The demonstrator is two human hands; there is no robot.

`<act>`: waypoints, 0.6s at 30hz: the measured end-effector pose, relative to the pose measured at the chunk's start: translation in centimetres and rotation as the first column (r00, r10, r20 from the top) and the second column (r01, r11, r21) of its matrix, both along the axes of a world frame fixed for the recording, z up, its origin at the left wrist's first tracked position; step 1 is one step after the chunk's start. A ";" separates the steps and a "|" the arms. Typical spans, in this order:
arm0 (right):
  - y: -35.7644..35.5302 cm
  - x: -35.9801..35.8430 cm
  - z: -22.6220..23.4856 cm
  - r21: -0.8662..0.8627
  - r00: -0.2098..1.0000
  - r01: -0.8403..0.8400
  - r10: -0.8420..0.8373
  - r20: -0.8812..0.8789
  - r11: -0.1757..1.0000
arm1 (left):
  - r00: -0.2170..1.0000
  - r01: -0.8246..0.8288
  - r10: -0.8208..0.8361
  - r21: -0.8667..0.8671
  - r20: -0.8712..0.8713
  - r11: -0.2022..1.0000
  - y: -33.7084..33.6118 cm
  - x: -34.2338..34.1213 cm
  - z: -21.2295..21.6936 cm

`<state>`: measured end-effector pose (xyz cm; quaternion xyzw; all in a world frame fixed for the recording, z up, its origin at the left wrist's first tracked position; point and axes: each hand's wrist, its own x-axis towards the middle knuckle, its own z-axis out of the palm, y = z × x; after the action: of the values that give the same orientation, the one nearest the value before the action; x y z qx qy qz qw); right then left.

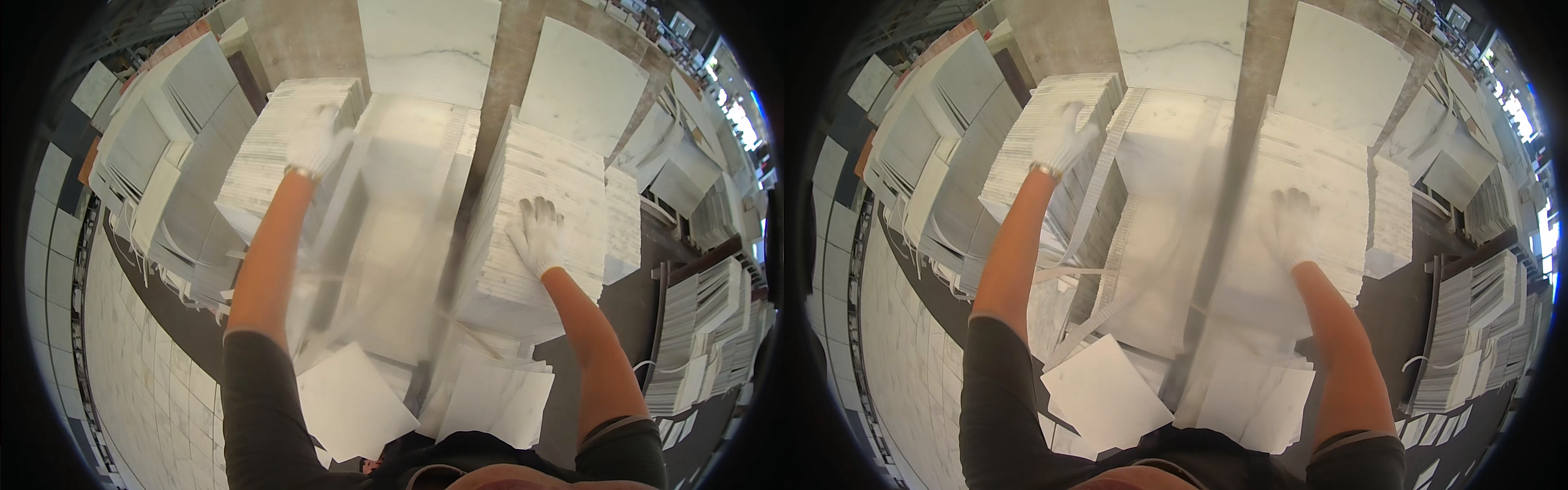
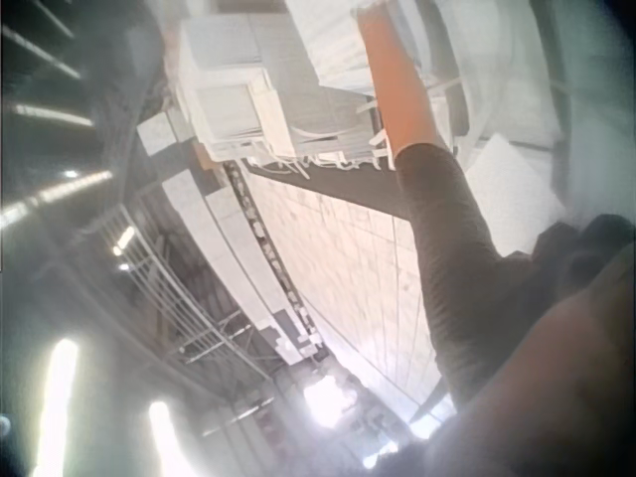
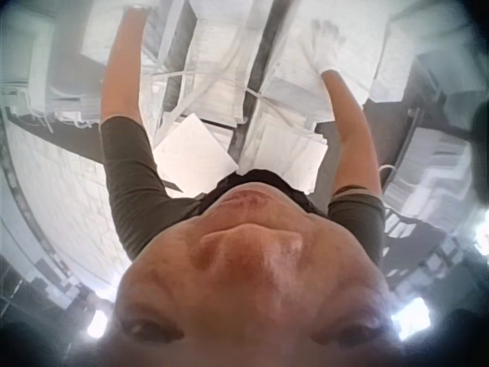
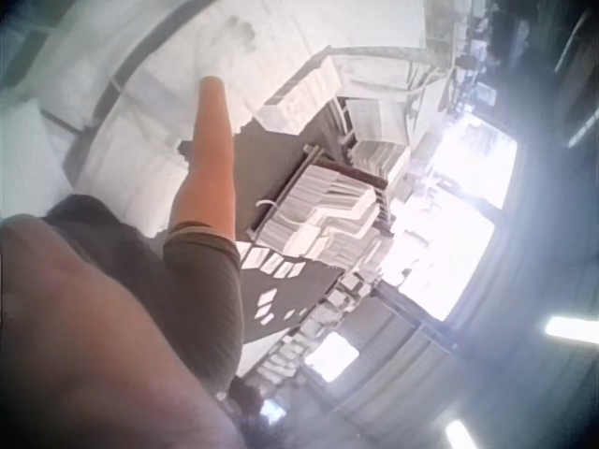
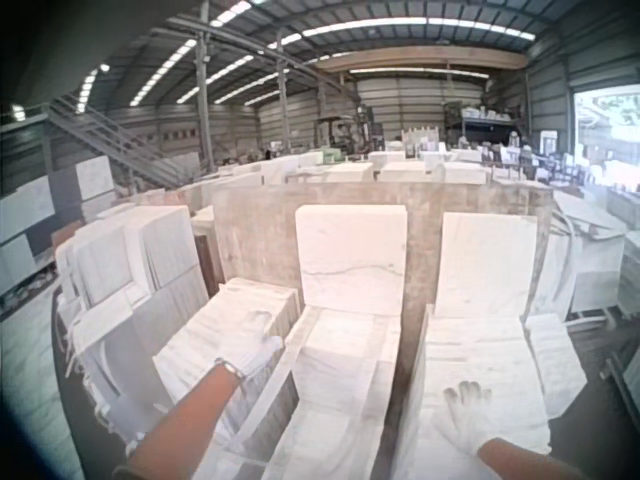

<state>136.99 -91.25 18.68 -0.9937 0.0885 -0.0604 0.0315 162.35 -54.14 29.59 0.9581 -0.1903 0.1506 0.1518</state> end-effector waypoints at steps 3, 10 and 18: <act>-0.2 -0.1 0.0 0.043 0.997 -0.025 0.022 0.067 0.999 | 0.971 0.099 -0.106 0.041 0.213 0.994 -9.2 6.7 5.8; -0.4 0.4 0.2 0.130 1.000 0.022 -0.021 -0.007 0.991 | 0.765 0.165 -0.274 0.234 0.582 0.958 -22.1 21.0 8.7; -1.3 0.1 -0.5 0.167 0.997 -0.001 -0.012 0.076 0.986 | 0.855 0.169 -0.315 0.353 0.411 0.920 -23.4 26.6 5.9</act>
<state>137.08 -92.50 18.22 -0.9843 0.0947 -0.0909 0.1180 188.94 -77.59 35.45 0.8745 -0.3621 0.3214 -0.0291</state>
